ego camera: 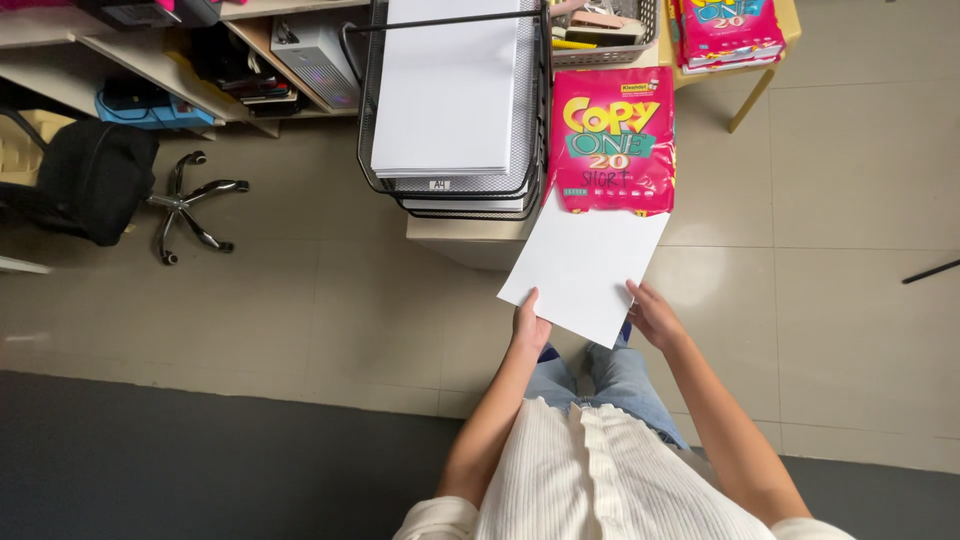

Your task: The person takes sheets of paper from a pink package labeled 'Copy One 20' and places them into a black wire mesh document tray. They repeat this process several times, stacking the papers neatly. Finally, they lift the tray and place it onto a black office chair.

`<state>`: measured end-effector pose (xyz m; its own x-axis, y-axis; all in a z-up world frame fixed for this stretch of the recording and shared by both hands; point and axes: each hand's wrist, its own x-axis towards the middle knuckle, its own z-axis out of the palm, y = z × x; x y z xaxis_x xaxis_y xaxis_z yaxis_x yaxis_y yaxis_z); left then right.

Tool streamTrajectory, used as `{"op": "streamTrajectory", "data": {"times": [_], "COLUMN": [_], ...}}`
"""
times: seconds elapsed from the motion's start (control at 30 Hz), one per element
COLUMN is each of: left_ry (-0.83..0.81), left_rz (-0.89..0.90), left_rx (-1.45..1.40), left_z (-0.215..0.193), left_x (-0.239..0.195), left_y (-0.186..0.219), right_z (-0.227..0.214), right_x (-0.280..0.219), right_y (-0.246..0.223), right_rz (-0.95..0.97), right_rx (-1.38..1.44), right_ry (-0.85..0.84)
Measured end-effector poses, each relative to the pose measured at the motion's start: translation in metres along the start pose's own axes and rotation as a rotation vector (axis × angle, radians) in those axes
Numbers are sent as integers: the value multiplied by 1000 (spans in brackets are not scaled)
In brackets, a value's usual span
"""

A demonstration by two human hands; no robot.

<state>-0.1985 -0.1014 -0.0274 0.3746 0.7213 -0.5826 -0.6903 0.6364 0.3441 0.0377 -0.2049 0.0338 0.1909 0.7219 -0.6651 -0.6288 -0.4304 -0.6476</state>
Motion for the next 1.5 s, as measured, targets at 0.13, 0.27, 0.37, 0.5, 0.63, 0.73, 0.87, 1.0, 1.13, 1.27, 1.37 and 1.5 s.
{"op": "streamTrajectory", "data": {"times": [0.13,0.27,0.37,0.5,0.63,0.73,0.87,1.0,1.13,1.27,1.37,1.5], "left_ry": [1,-96,-82,-23,-73,-571,-613,-559,-597,-500,-231,-224], "left_rz": [-36,-53,-14,7,-160,-285,-349,-238,90,410,525,766], "left_rx": [3,59,26,-47,27,-22,316,924,1049,1236,1509,1254], "left_z": [11,0,39,37,44,63,122,182,252,290,298,309], "left_x": [-19,-34,-73,-86,-88,-78,-56,-22,-5,23,62,86], "left_y": [11,20,50,86,109,113,107,92,79,66,50,41], "right_z": [16,31,33,44,42,29,23,16,-8,-14,-6,12], "right_x": [11,22,24,-15,-65,-91,-125,-131,-85,-40,-6,27], "right_y": [-34,-35,-9,4,-15,-37,-93,-141,-178,-233,-270,-304], "right_rz": [-127,-242,-368,-468,-459,-445,-409,-497,-686,-837,-851,-784], "right_rx": [58,-37,-17,-78,54,95,30,-27,-230,-427,-519,-646], "right_ry": [75,114,103,164,141,152,131,86,96,142,189,304]}}
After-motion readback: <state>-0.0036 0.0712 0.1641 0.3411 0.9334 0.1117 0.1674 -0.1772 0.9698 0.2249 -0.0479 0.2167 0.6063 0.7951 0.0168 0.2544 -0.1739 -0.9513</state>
